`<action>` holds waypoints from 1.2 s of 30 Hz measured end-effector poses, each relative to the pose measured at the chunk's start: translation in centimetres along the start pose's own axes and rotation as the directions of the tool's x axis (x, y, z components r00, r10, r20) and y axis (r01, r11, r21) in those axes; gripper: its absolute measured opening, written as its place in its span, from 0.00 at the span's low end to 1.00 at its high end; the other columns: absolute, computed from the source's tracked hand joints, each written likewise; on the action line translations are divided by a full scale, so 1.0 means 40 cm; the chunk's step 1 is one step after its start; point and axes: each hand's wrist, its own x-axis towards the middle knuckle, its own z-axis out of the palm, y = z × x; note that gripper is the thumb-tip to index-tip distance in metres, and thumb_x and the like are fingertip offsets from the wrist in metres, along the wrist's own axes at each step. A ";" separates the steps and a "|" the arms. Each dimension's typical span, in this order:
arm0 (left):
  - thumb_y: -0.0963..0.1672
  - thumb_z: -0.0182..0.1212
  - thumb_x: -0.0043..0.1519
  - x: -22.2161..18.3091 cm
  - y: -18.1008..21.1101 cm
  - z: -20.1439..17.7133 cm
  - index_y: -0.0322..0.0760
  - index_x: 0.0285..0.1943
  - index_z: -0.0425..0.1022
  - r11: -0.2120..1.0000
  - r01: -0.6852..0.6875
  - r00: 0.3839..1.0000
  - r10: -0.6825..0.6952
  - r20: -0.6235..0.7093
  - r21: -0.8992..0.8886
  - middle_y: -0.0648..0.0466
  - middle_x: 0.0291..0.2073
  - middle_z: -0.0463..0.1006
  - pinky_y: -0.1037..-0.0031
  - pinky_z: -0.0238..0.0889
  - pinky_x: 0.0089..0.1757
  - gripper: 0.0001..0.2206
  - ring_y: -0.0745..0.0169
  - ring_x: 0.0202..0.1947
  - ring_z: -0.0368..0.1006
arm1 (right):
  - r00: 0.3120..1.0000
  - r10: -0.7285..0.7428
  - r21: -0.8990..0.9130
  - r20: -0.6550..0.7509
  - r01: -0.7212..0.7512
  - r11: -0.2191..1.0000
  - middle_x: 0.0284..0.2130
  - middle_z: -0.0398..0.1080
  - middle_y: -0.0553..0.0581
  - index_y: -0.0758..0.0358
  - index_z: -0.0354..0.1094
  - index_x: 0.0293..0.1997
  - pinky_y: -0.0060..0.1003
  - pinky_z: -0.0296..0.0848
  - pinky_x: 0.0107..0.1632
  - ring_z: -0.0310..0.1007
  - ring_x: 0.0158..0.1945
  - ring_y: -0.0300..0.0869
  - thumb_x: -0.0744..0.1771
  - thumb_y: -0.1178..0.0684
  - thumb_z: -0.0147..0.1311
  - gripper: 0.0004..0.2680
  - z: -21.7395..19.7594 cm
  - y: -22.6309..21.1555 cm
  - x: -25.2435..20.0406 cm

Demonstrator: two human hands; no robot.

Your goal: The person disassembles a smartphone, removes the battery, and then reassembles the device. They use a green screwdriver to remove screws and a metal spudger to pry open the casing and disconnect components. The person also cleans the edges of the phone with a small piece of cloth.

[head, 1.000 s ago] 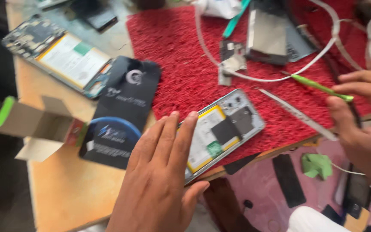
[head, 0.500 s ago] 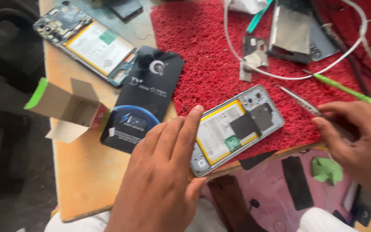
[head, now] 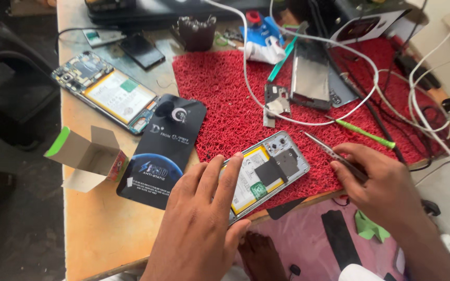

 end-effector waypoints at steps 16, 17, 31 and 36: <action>0.44 0.59 0.64 -0.111 0.112 0.122 0.36 0.68 0.69 0.888 -0.106 0.653 0.401 0.642 -0.447 0.42 0.54 0.78 0.55 0.63 0.56 0.22 0.43 0.57 0.73 | 0.981 0.189 0.402 -0.053 -0.152 0.903 0.41 0.74 0.61 0.62 0.68 0.54 0.40 0.75 0.46 0.74 0.40 0.48 0.67 0.50 0.48 0.12 0.132 0.321 -0.377; 0.44 0.59 0.64 -0.123 0.114 0.154 0.35 0.68 0.69 0.890 -0.073 0.610 0.396 0.686 -0.450 0.42 0.54 0.78 0.56 0.63 0.56 0.22 0.43 0.57 0.73 | 0.977 0.206 0.405 0.050 -0.208 0.890 0.41 0.74 0.62 0.62 0.68 0.53 0.41 0.75 0.46 0.75 0.40 0.49 0.68 0.49 0.46 0.12 0.256 0.306 -0.395; 0.44 0.62 0.61 -0.315 0.039 0.401 0.32 0.59 0.75 0.995 0.089 0.443 -0.087 0.892 0.053 0.39 0.52 0.78 0.57 0.66 0.54 0.18 0.42 0.55 0.75 | 0.726 0.248 0.566 0.642 -0.666 0.486 0.36 0.71 0.65 0.64 0.67 0.48 0.48 0.73 0.45 0.72 0.39 0.52 0.72 0.41 0.36 0.16 0.757 0.164 -0.510; 0.43 0.62 0.60 -0.334 -0.003 0.387 0.30 0.56 0.77 0.943 0.129 0.484 -0.331 0.810 0.308 0.38 0.51 0.78 0.57 0.67 0.53 0.17 0.42 0.54 0.75 | 0.789 0.062 0.703 0.611 -0.577 0.416 0.39 0.72 0.64 0.64 0.67 0.49 0.48 0.72 0.48 0.73 0.43 0.51 0.71 0.42 0.38 0.15 0.740 0.070 -0.542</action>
